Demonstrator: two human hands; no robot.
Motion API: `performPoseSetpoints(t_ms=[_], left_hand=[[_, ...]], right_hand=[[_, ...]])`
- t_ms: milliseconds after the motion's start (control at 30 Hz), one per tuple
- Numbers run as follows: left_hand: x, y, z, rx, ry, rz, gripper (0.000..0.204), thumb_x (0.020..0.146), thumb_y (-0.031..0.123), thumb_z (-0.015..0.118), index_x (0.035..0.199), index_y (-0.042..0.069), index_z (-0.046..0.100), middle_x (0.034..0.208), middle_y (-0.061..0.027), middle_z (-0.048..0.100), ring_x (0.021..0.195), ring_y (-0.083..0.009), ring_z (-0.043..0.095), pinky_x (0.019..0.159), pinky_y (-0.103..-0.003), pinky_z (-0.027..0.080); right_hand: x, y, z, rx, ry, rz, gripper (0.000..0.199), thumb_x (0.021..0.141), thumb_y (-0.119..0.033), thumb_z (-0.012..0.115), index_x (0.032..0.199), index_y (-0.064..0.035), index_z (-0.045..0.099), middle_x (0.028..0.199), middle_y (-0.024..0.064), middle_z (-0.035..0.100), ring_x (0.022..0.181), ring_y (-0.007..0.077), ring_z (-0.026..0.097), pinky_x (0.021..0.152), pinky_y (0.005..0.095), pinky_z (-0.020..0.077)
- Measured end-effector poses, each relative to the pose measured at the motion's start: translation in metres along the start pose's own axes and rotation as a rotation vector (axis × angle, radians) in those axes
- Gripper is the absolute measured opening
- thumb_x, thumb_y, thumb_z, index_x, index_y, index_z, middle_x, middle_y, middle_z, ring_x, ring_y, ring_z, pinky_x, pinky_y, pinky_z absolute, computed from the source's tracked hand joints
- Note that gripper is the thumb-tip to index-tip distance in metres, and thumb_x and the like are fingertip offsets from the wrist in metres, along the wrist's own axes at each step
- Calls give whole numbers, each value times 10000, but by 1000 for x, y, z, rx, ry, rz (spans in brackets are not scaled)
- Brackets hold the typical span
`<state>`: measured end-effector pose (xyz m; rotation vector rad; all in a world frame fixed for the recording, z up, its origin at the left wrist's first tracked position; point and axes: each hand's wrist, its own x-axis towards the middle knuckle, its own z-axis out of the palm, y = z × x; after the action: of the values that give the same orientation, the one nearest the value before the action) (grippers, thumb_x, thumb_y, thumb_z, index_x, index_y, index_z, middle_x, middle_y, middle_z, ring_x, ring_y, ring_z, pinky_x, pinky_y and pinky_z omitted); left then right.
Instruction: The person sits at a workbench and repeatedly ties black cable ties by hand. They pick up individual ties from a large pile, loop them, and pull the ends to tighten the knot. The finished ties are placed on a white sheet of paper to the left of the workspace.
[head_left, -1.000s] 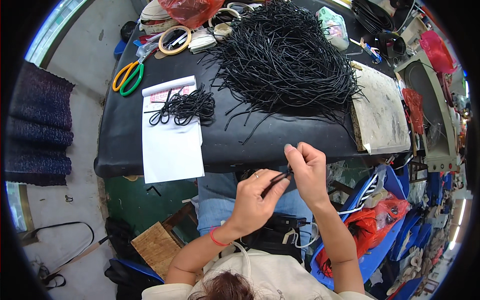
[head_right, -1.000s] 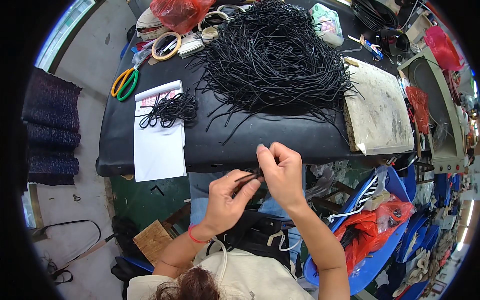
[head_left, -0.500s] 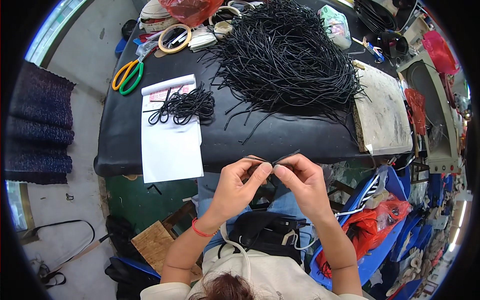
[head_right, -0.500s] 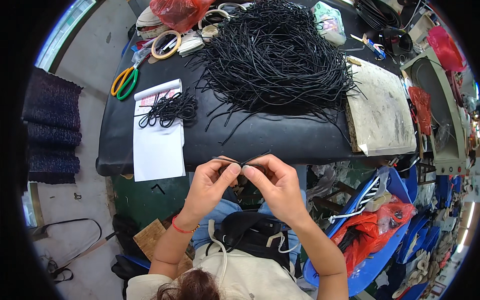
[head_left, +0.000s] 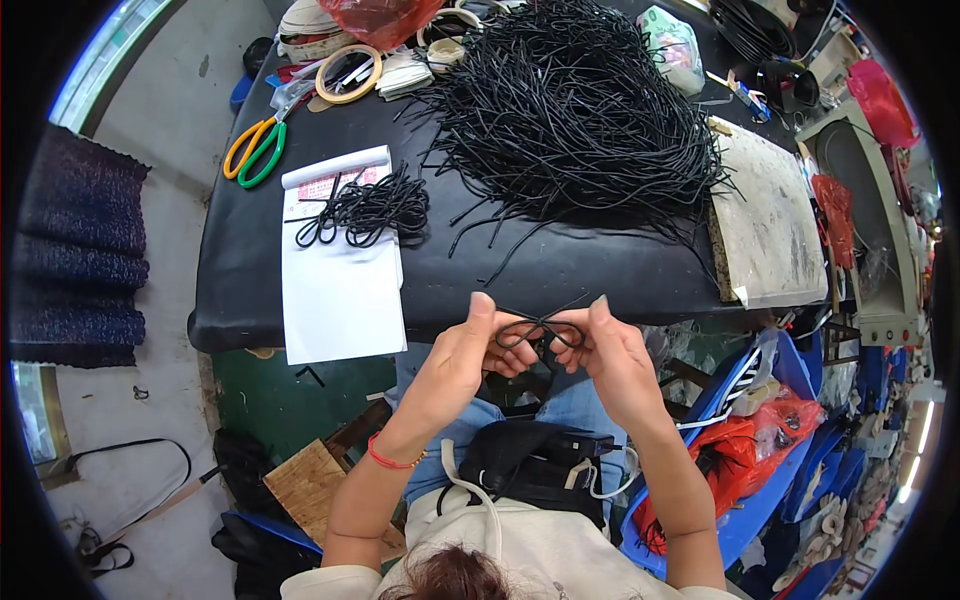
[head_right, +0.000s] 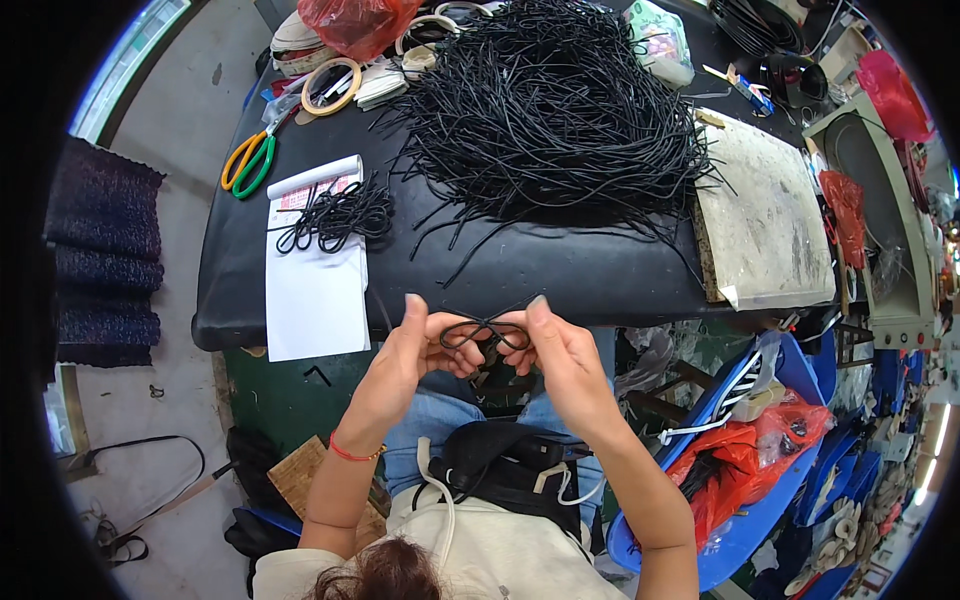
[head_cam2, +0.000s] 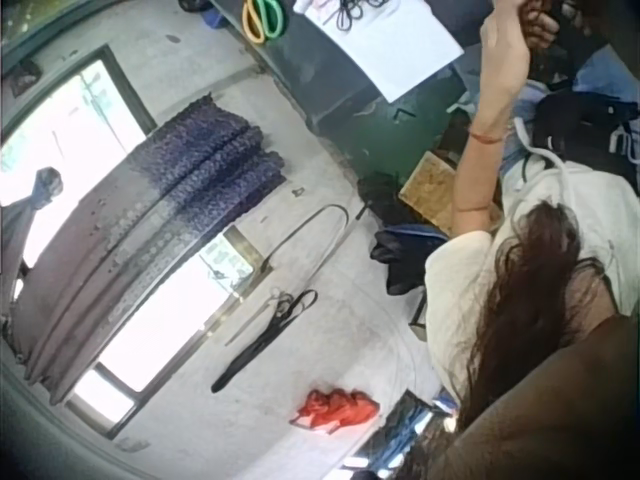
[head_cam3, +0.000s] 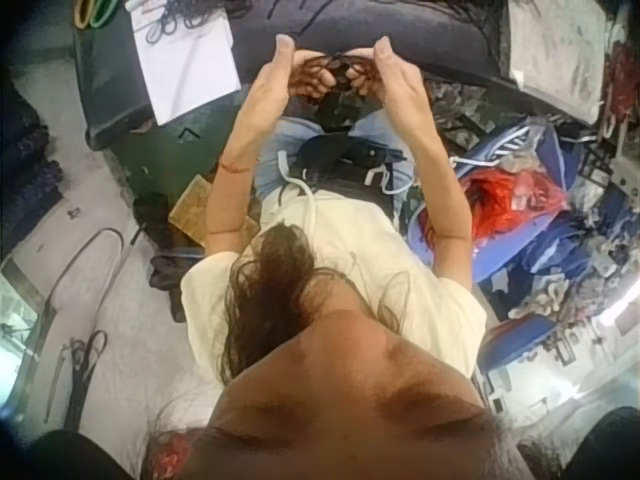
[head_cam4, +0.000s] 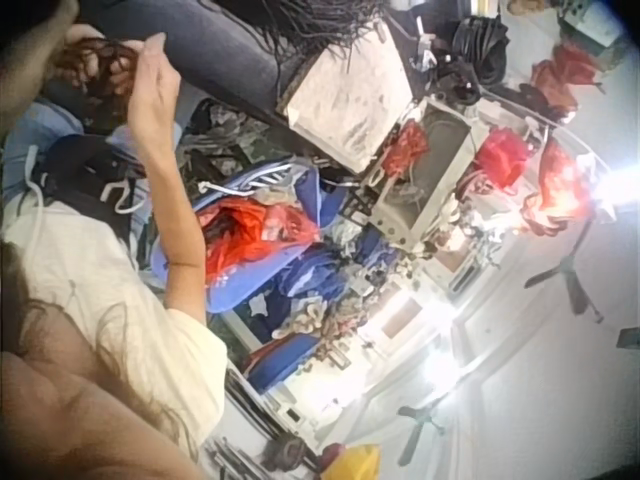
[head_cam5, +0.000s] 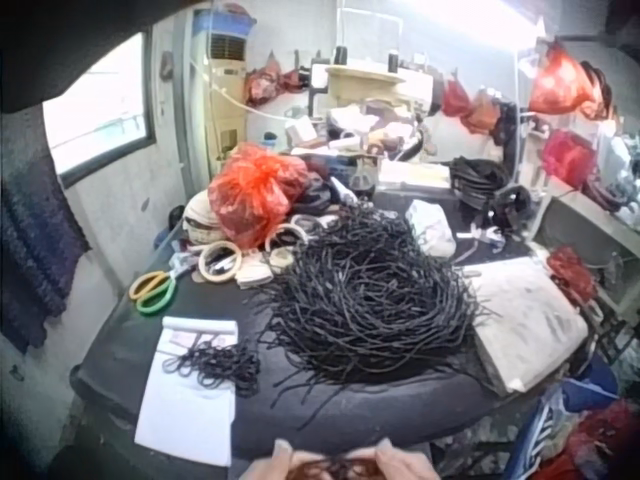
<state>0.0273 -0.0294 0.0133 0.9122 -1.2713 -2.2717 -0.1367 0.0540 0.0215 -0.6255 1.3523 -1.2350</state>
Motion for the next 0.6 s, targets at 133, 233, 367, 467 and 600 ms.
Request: performPoseSetpoints(t_ms=[133, 233, 367, 467, 600], left_hand=[[-1, -3, 0, 50, 72, 11, 479, 959, 379, 367, 952, -38, 602, 755, -57, 592, 691, -88, 524, 664, -234, 444], [-1, 0, -4, 307, 242, 135, 352, 924, 306, 488, 903, -22, 615, 726, -45, 595, 659, -78, 517, 627, -233, 438], [11, 30, -51, 786, 671, 408, 215, 835, 215, 618, 862, 2, 612, 741, -64, 589, 685, -166, 534, 644, -294, 423], [28, 39, -77, 1349, 1066, 650, 233, 791, 225, 659, 906, 29, 604, 946, -119, 546, 893, -276, 490, 781, -371, 374], [27, 39, -42, 1268, 992, 895, 315, 772, 194, 677, 1030, 38, 586, 1065, -115, 513, 1001, -299, 469, 862, -399, 356]], right_hand=[[2, 1, 4, -8, 1, -5, 569, 971, -427, 291, 1014, 50, 599, 812, 46, 580, 713, 77, 497, 651, 217, 417], [8, 4, 5, -37, -35, -16, 406, 960, -323, 403, 985, 25, 609, 801, 62, 592, 706, 107, 517, 647, 226, 421], [40, -18, -13, -981, 323, -723, 140, 822, -94, 587, 938, -19, 612, 804, 86, 555, 722, 217, 525, 635, 286, 432], [76, -23, -24, -1248, 476, -938, 154, 748, -64, 638, 899, -49, 611, 803, 68, 504, 782, 253, 491, 655, 346, 409], [95, -23, -29, -1441, 541, -1011, 129, 709, -81, 650, 831, -80, 607, 828, 39, 515, 836, 217, 483, 704, 334, 364]])
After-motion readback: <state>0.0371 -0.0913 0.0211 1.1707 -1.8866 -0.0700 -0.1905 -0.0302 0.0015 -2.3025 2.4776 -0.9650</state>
